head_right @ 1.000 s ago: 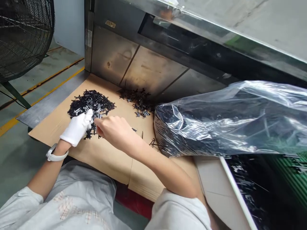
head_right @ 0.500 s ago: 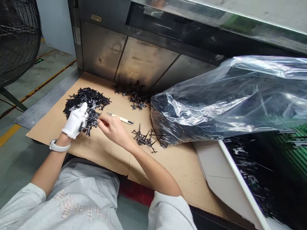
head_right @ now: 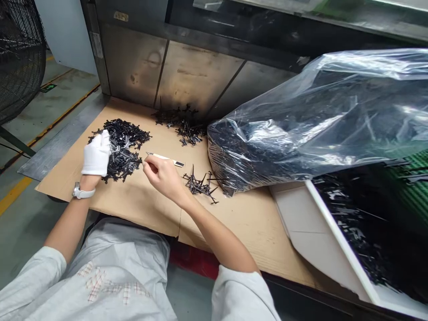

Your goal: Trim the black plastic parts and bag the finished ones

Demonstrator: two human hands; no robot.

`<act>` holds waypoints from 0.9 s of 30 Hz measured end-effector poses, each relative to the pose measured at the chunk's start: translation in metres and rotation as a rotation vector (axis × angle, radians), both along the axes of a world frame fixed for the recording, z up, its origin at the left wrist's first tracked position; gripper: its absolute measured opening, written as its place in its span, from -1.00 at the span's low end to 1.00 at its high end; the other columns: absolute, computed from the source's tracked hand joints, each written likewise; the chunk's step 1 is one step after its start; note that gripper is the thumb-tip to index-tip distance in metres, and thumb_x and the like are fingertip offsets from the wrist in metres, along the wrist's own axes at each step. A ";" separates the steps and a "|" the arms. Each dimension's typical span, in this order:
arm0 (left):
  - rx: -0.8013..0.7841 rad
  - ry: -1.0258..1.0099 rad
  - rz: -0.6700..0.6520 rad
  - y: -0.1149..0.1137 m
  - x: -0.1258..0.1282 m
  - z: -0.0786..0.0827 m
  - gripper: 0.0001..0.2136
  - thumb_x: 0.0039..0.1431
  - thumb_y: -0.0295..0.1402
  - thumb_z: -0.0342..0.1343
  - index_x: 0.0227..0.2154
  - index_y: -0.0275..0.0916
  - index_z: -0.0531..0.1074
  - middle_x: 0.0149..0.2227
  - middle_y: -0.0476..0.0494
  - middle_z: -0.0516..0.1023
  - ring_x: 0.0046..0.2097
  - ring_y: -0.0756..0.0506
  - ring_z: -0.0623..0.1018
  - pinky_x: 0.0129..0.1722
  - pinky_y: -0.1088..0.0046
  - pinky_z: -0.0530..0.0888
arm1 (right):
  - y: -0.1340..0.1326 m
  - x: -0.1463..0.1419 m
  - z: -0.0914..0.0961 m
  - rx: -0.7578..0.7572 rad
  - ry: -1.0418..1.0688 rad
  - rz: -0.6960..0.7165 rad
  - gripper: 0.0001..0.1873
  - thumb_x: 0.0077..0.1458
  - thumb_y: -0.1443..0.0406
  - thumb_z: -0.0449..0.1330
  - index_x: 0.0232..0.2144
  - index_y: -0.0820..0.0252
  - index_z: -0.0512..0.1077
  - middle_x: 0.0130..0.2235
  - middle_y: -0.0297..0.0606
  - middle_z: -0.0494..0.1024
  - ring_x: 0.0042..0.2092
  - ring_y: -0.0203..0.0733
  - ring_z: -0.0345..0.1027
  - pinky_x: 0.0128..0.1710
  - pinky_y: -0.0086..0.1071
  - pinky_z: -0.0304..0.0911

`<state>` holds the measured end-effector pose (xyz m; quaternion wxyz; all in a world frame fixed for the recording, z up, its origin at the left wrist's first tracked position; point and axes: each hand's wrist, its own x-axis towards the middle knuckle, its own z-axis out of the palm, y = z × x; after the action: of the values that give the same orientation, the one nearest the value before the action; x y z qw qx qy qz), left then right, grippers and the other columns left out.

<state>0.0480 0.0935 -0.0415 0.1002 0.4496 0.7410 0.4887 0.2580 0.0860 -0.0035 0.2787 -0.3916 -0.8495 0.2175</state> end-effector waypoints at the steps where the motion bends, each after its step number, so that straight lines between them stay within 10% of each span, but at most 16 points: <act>1: -0.032 0.129 -0.027 0.002 -0.004 0.000 -0.67 0.31 -0.15 -0.15 -0.49 -0.19 0.32 -0.48 -0.14 0.45 -0.39 -0.07 0.49 -0.32 0.43 0.30 | 0.000 0.000 -0.001 0.020 -0.010 -0.016 -0.76 0.17 0.29 -0.02 -0.54 0.16 0.21 -0.61 -0.44 0.17 -0.55 -0.37 0.00 -0.46 -0.45 -0.07; 4: -0.149 0.373 -0.107 0.007 -0.014 0.002 -0.52 0.35 -0.12 -0.33 -0.46 -0.22 0.41 -0.37 -0.32 0.56 -0.27 -0.17 0.54 -0.24 0.35 0.33 | 0.001 -0.002 -0.002 0.078 -0.051 -0.071 -0.74 0.16 0.31 -0.03 -0.58 0.15 0.16 -0.63 -0.45 0.15 -0.58 -0.39 -0.04 -0.48 -0.44 -0.09; 10: -0.158 0.164 -0.095 0.012 -0.024 0.002 -0.44 0.35 -0.09 -0.39 -0.55 -0.20 0.40 -0.44 -0.27 0.57 -0.23 -0.18 0.56 -0.16 0.36 0.39 | 0.002 -0.012 0.004 0.137 -0.130 -0.138 -0.72 0.15 0.33 -0.02 -0.60 0.14 0.11 -0.64 -0.44 0.12 -0.58 -0.38 -0.08 -0.48 -0.42 -0.13; 21: -0.024 0.107 -0.151 0.019 -0.032 0.000 -0.82 0.07 -0.28 0.16 -0.50 -0.30 0.50 -0.22 -0.28 0.62 -0.05 -0.17 0.57 0.09 0.36 0.38 | 0.002 -0.031 0.006 0.122 -0.191 -0.140 -0.68 0.19 0.35 -0.04 -0.62 0.16 0.19 -0.65 -0.40 0.16 -0.59 -0.36 -0.08 -0.48 -0.40 -0.15; 27: 0.038 0.094 -0.052 0.000 -0.013 0.004 -0.62 0.35 -0.12 -0.22 -0.30 -0.23 0.42 -0.29 -0.19 0.56 -0.20 -0.08 0.55 -0.16 0.43 0.41 | -0.003 -0.040 0.007 0.121 -0.235 -0.147 -0.70 0.20 0.35 -0.06 -0.56 0.18 0.27 -0.63 -0.36 0.22 -0.58 -0.34 -0.08 -0.47 -0.38 -0.19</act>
<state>0.0354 0.0939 -0.0373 0.0697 0.4930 0.7235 0.4782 0.2183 0.0830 0.0037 0.2154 -0.4580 -0.8569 0.0977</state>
